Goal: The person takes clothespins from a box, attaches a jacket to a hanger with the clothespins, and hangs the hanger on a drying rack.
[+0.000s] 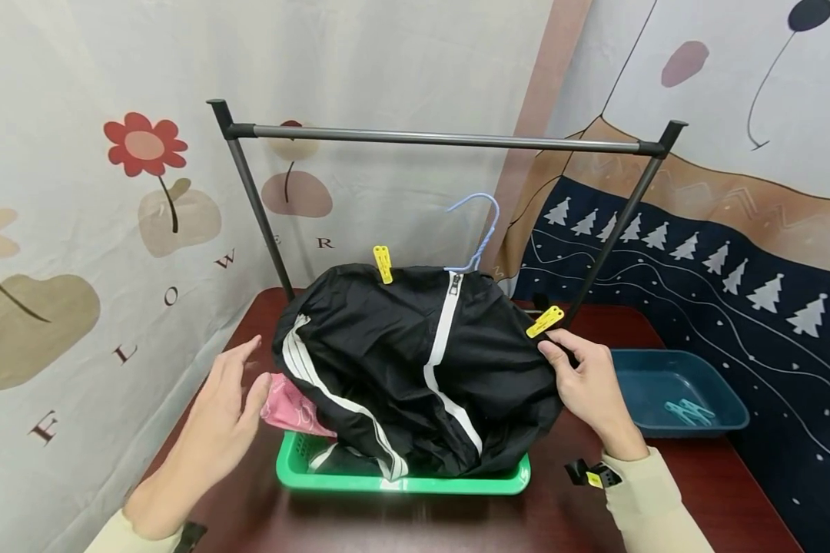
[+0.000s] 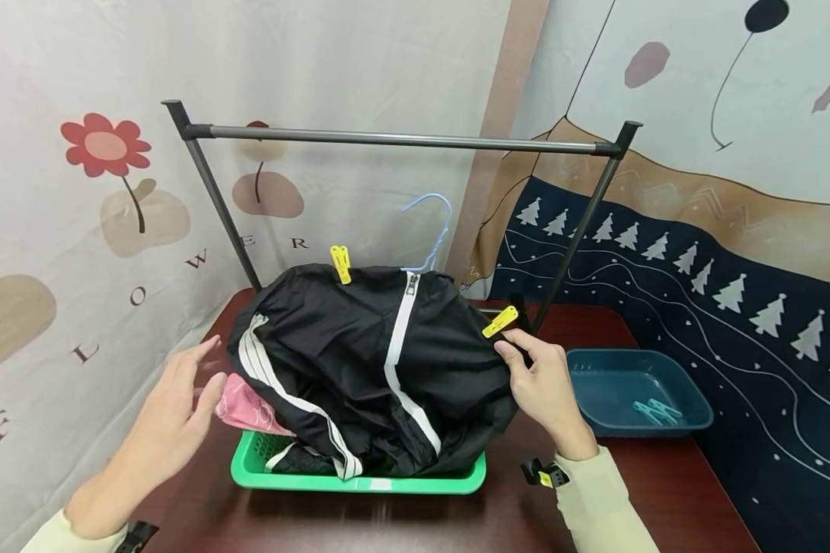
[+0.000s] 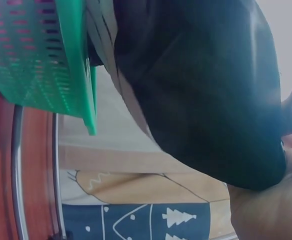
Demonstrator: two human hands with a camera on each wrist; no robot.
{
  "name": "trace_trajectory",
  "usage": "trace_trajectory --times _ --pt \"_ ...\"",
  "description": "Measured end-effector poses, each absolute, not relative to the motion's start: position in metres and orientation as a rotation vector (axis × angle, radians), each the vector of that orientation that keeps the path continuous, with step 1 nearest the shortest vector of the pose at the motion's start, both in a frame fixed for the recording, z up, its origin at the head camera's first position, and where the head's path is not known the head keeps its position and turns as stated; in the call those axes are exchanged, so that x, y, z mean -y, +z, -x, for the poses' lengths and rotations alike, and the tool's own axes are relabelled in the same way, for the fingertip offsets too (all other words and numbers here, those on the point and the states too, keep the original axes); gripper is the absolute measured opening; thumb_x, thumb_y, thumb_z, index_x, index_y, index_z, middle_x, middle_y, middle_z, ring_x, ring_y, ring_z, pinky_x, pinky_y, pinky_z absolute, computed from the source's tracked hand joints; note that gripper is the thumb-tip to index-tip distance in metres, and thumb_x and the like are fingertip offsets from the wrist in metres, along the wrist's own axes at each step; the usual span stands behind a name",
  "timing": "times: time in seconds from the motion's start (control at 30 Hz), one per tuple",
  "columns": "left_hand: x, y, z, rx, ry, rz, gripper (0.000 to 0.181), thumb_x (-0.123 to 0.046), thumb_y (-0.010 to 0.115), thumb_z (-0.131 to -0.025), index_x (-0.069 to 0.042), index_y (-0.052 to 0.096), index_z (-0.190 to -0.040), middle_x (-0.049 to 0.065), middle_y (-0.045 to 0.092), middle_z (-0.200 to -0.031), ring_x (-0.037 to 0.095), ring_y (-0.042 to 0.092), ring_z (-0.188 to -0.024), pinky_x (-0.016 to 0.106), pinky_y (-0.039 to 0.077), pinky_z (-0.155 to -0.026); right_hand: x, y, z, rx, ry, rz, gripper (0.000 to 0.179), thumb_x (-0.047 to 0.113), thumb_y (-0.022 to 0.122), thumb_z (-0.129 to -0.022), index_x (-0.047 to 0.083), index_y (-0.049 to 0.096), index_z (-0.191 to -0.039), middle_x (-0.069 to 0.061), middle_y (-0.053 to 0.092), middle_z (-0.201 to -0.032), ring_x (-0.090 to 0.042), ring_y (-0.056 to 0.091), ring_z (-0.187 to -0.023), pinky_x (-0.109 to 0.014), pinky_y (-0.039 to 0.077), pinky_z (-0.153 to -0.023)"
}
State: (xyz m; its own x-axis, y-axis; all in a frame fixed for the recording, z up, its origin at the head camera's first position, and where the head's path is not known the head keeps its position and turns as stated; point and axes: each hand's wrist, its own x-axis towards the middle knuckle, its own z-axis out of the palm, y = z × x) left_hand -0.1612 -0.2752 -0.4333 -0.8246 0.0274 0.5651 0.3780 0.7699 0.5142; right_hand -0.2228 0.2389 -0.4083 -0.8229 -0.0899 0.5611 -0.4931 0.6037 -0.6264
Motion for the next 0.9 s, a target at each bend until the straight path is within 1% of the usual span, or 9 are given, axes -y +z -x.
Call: trace_trajectory --times 0.13,0.2,0.27,0.43,0.5,0.63,0.7,0.8,0.9 --pt "0.273 -0.443 0.159 2.547 -0.813 0.23 0.076 -0.016 0.082 -0.108 0.0 0.045 -0.173 0.03 0.058 -0.158 0.045 0.068 -0.125 0.051 0.056 -0.101 -0.243 -0.408 0.222 2.339 1.136 -0.44 0.01 0.006 0.076 -0.112 0.007 0.085 -0.115 -0.011 0.082 -0.095 -0.004 0.064 -0.081 -0.018 0.05 -0.074" --pt "0.27 -0.446 0.159 2.607 -0.797 0.205 0.079 -0.019 0.085 -0.106 0.003 0.045 -0.171 0.032 0.058 -0.156 0.045 0.066 -0.123 0.063 0.059 -0.098 -0.244 -0.408 0.222 2.339 1.139 -0.435 0.01 0.006 0.076 -0.113 0.007 0.085 -0.116 -0.012 0.082 -0.097 -0.003 0.065 -0.082 -0.016 0.05 -0.076" --pt "0.266 -0.448 0.158 2.65 -0.787 0.188 0.079 -0.023 0.086 -0.105 0.004 0.047 -0.168 0.032 0.059 -0.152 0.045 0.068 -0.12 0.07 0.061 -0.097 -0.245 -0.409 0.222 2.341 1.138 -0.431 0.01 0.007 0.076 -0.113 0.007 0.085 -0.117 -0.013 0.084 -0.1 -0.002 0.066 -0.083 -0.015 0.05 -0.077" --pt "0.258 -0.447 0.158 2.728 -0.732 0.169 0.077 -0.042 0.086 -0.104 0.0 0.057 -0.161 0.027 0.063 -0.145 0.039 0.071 -0.11 0.065 0.064 -0.092 -0.245 -0.41 0.222 2.353 1.139 -0.416 0.01 0.008 0.075 -0.113 0.006 0.085 -0.117 -0.013 0.083 -0.098 -0.003 0.066 -0.082 -0.015 0.05 -0.076" --pt "0.256 -0.447 0.157 2.758 -0.701 0.183 0.082 -0.048 0.089 -0.101 0.0 0.059 -0.16 0.026 0.063 -0.144 0.04 0.07 -0.112 0.063 0.064 -0.091 -0.245 -0.41 0.221 2.358 1.144 -0.415 0.01 0.008 0.075 -0.113 0.006 0.085 -0.117 -0.013 0.082 -0.096 -0.003 0.065 -0.08 -0.016 0.05 -0.075" --pt "0.255 -0.448 0.156 2.807 -0.65 0.206 0.096 -0.054 0.095 -0.092 -0.002 0.057 -0.163 0.025 0.063 -0.147 0.045 0.065 -0.126 0.061 0.066 -0.087 -0.245 -0.41 0.221 2.358 1.147 -0.421 0.01 0.007 0.075 -0.113 0.006 0.085 -0.117 -0.013 0.083 -0.097 -0.002 0.066 -0.08 -0.016 0.052 -0.075" --pt "0.255 -0.449 0.156 2.827 -0.631 0.223 0.102 -0.053 0.099 -0.087 -0.004 0.055 -0.165 0.023 0.063 -0.146 0.046 0.064 -0.125 0.058 0.065 -0.084 -0.246 -0.41 0.221 2.352 1.142 -0.425 0.01 0.007 0.075 -0.113 0.005 0.085 -0.118 -0.014 0.084 -0.099 -0.002 0.066 -0.081 -0.016 0.052 -0.076" --pt "0.255 -0.45 0.156 2.835 -0.611 0.254 0.106 -0.043 0.102 -0.081 -0.005 0.052 -0.167 0.023 0.063 -0.142 0.045 0.062 -0.121 0.056 0.063 -0.084 -0.246 -0.41 0.221 2.344 1.134 -0.425 0.01 0.005 0.076 -0.112 0.005 0.085 -0.117 -0.014 0.084 -0.1 -0.001 0.066 -0.083 -0.015 0.052 -0.076" --pt "0.254 -0.452 0.156 2.824 -0.599 0.267 0.103 -0.029 0.098 -0.078 -0.005 0.051 -0.166 0.024 0.063 -0.137 0.045 0.061 -0.117 0.057 0.061 -0.084 -0.246 -0.409 0.221 2.342 1.129 -0.425 0.01 0.005 0.076 -0.112 0.005 0.085 -0.118 -0.014 0.084 -0.101 -0.001 0.066 -0.083 -0.014 0.051 -0.077"
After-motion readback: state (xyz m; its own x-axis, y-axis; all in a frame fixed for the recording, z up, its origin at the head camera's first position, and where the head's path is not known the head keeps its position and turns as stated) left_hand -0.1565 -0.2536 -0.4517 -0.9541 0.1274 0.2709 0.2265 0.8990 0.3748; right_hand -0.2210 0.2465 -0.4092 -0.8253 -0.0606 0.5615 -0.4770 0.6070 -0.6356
